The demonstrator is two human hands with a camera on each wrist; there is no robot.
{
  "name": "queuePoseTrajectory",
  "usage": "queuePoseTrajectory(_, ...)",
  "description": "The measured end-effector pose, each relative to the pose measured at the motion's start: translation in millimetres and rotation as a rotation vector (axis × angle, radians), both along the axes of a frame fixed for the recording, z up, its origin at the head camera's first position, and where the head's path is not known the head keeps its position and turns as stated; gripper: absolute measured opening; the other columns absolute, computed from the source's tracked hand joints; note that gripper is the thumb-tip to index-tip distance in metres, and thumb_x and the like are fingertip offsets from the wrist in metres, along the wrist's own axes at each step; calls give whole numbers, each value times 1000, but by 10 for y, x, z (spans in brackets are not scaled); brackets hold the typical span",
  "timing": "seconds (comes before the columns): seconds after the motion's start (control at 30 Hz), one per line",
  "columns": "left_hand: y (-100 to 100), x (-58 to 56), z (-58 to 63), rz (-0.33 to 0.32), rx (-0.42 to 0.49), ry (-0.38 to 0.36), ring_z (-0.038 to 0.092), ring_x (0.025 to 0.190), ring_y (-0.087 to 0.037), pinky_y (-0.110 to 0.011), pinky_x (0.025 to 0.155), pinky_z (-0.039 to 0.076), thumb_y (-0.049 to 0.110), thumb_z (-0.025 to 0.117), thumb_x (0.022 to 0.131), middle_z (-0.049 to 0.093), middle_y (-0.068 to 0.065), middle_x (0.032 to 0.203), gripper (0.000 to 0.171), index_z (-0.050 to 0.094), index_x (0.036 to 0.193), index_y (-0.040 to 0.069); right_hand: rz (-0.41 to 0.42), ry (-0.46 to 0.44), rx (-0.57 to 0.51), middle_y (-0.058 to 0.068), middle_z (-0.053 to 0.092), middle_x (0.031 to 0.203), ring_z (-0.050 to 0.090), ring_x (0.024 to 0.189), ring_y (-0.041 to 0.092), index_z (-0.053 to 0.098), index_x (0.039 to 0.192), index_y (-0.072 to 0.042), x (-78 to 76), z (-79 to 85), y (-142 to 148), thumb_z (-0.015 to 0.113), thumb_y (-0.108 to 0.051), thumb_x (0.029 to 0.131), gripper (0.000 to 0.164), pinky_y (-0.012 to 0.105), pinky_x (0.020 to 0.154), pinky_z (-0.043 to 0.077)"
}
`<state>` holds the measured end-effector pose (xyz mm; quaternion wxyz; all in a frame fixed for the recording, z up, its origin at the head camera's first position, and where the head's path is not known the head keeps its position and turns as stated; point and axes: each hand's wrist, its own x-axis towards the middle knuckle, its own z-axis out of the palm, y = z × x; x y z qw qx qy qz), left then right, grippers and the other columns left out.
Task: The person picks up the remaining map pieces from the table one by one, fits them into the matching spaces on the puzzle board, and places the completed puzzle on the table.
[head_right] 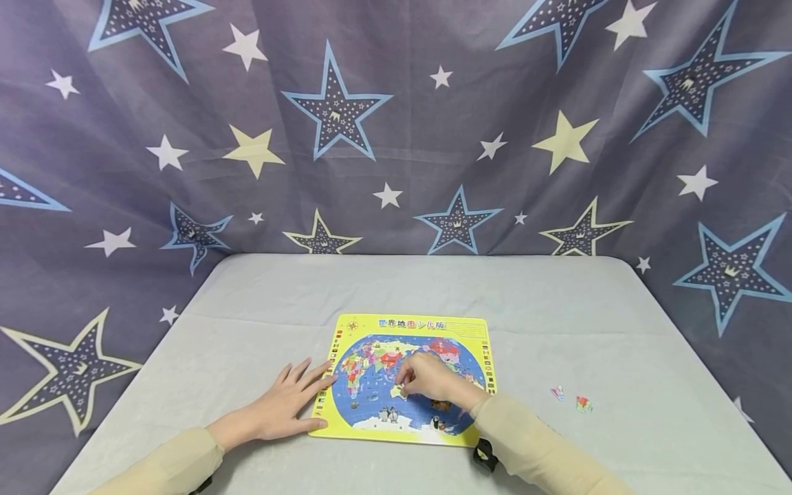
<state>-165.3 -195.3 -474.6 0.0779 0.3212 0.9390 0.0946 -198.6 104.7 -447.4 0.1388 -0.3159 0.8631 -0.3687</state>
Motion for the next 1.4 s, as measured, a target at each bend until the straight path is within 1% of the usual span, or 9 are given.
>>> queuePoseTrajectory(0.23,-3,-1,-4,2,-8,0,12,130,-41,-64,97,11,68,34,80,16,-2,147,76,27,140,22,12,19,8,1,59,67,50,58,6,67,80,-2,3,-3,-8,68,0,73,7,18,52,43)
queuePoseTrajectory(0.4,0,0,6,1,-6,-4,11,130,-41,-64,97,11,68,35,81,16,-3,147,76,27,140,22,-6,43,37,0,60,68,49,59,6,67,81,-3,19,1,-21,68,0,74,7,18,52,42)
queuePoseTrajectory(0.53,2,4,10,1,-6,-7,12,130,-41,-64,97,11,67,35,81,16,-2,147,75,27,140,22,-21,52,40,0,60,68,49,58,6,67,82,-3,43,10,-28,68,0,74,8,19,51,42)
queuePoseTrajectory(0.7,6,2,8,2,-8,-2,12,130,-41,-64,97,11,67,35,81,16,-2,147,75,27,140,22,-33,72,53,1,62,72,52,61,5,68,85,-2,81,23,-8,67,-1,75,10,18,54,44)
queuePoseTrajectory(0.9,9,-1,6,4,-9,-2,12,130,-41,-64,97,11,67,35,81,16,-2,147,75,28,140,22,-14,109,49,2,63,73,54,63,5,69,82,-3,84,13,9,68,-1,74,8,17,55,45)
queuePoseTrajectory(1.03,9,0,9,7,-10,-5,11,130,-41,-64,97,11,67,35,81,16,-2,147,75,28,140,22,-4,94,18,2,63,74,54,64,7,68,83,-2,69,-5,20,67,0,74,8,18,56,45)
queuePoseTrajectory(1.2,10,4,15,6,-4,-7,12,130,-41,-64,97,11,67,36,81,16,-2,147,75,28,140,22,-3,47,-17,3,62,76,54,67,9,68,86,-2,68,-1,60,67,-1,75,11,19,57,45)
queuePoseTrajectory(1.4,11,7,21,4,-2,-4,12,130,-41,-64,97,11,67,36,81,16,-2,147,75,27,140,22,-1,-13,-13,2,61,81,53,70,9,67,92,-2,73,29,138,65,-2,77,15,20,61,46)
